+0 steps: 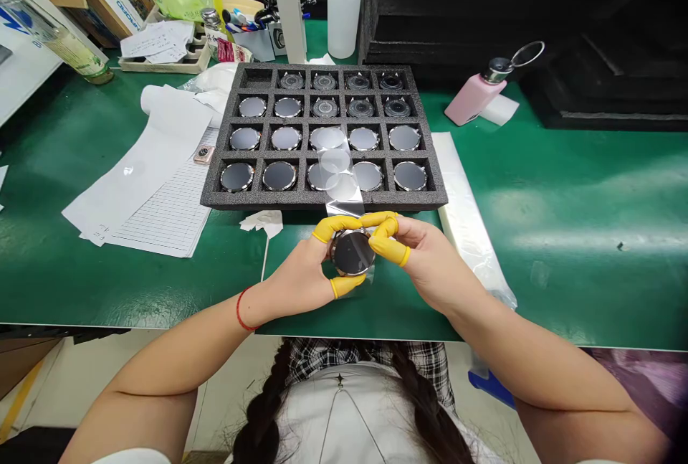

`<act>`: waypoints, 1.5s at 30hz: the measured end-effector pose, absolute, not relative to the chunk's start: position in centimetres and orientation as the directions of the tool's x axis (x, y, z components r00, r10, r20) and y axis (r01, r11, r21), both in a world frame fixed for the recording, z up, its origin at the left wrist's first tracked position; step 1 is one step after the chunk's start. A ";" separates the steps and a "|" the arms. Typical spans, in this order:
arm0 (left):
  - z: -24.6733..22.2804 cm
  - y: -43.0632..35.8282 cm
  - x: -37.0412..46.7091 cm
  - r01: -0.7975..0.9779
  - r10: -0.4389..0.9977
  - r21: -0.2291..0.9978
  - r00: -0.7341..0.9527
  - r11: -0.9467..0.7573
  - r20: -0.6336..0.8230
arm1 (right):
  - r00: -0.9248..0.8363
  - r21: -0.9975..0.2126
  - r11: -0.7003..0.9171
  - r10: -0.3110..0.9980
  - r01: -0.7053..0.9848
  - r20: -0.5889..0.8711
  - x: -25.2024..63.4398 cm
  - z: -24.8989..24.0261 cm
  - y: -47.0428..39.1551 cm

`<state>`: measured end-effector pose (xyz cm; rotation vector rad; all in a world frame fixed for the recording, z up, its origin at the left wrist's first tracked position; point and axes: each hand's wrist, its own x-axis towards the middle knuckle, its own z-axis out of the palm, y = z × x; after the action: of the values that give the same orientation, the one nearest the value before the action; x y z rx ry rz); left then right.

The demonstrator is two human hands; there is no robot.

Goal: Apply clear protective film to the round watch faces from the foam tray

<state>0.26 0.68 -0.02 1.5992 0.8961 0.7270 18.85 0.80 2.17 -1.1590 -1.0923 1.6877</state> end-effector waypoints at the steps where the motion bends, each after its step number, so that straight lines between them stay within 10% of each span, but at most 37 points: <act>1: 0.0 0.7 0.3 0.171 0.851 0.980 0.525 -0.103 -0.002 | -0.263 -0.941 -0.308 0.928 -0.137 -0.265 18.9 2.2 0.8; 12: 0.0 0.7 0.2 0.180 0.857 0.978 0.515 -0.108 -0.001 | -0.248 -0.968 -0.246 0.942 -0.051 -0.226 18.9 1.8 0.8; 25: 0.6 0.7 0.6 0.129 0.868 0.978 0.489 -0.163 0.080 | -0.267 -0.852 0.263 0.952 0.452 0.152 18.3 1.1 0.5; 45: 0.3 0.3 0.8 0.189 0.880 0.981 0.471 -0.034 -0.060 | -0.378 -0.955 -0.293 0.891 -0.053 -0.253 18.1 1.5 1.3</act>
<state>0.85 0.27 0.34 1.5308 0.9704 0.7272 18.14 1.28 1.49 -1.1277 -1.2469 1.7524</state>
